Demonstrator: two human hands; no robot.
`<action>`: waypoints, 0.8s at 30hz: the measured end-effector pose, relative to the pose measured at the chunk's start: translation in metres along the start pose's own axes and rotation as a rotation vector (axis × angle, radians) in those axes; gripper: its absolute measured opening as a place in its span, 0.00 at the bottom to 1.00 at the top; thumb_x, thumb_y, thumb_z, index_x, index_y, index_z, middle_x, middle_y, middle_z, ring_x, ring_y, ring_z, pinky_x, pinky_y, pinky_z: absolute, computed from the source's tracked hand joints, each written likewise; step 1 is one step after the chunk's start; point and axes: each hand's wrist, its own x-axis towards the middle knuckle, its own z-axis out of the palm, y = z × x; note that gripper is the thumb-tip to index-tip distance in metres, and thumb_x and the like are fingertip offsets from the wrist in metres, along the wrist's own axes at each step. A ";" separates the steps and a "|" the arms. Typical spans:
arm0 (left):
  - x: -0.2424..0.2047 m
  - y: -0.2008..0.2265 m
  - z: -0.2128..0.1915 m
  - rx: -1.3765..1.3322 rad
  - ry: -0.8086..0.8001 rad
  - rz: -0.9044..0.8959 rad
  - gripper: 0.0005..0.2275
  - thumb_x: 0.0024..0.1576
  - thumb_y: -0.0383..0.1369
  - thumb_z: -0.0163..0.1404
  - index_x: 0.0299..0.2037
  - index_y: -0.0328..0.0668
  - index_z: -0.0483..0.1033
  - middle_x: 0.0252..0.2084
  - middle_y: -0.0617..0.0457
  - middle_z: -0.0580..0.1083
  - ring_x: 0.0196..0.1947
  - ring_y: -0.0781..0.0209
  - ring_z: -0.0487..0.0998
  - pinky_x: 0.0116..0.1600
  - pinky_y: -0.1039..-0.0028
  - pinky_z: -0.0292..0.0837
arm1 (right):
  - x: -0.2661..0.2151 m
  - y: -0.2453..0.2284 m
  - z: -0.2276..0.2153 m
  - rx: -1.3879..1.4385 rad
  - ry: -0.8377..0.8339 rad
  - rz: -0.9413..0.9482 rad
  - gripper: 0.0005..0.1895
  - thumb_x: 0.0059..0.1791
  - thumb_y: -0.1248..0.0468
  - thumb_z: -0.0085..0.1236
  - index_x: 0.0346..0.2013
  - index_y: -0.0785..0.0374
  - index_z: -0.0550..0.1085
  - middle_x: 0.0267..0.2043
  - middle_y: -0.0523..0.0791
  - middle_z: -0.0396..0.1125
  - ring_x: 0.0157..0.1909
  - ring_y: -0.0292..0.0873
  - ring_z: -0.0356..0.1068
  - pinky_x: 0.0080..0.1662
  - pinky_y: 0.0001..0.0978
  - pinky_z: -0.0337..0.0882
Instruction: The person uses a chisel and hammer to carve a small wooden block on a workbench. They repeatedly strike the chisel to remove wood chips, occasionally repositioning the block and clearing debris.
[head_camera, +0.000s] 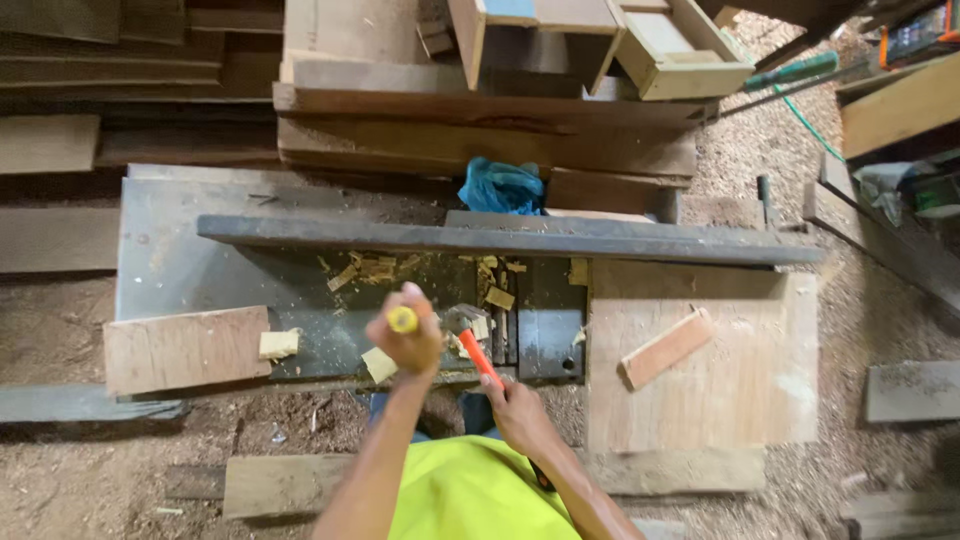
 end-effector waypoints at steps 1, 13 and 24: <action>0.003 -0.001 0.002 -0.028 -0.023 0.071 0.17 0.63 0.27 0.50 0.20 0.38 0.64 0.16 0.59 0.64 0.16 0.71 0.61 0.22 0.74 0.53 | 0.001 -0.006 -0.002 -0.001 -0.027 0.021 0.36 0.56 0.39 0.42 0.32 0.73 0.75 0.22 0.51 0.67 0.25 0.46 0.66 0.35 0.46 0.68; 0.007 -0.015 0.016 -0.169 -0.159 0.083 0.16 0.59 0.24 0.52 0.17 0.42 0.65 0.12 0.57 0.65 0.10 0.69 0.65 0.18 0.76 0.59 | -0.097 -0.043 -0.119 0.475 0.139 -0.258 0.21 0.56 0.50 0.45 0.32 0.66 0.71 0.21 0.37 0.55 0.21 0.34 0.53 0.22 0.32 0.53; 0.006 0.008 0.016 0.035 -0.207 0.223 0.11 0.54 0.24 0.55 0.24 0.39 0.65 0.20 0.48 0.64 0.18 0.53 0.67 0.26 0.68 0.63 | -0.141 -0.049 -0.122 0.015 0.130 -0.186 0.18 0.55 0.55 0.51 0.56 0.57 0.76 0.20 0.45 0.58 0.22 0.38 0.57 0.26 0.36 0.61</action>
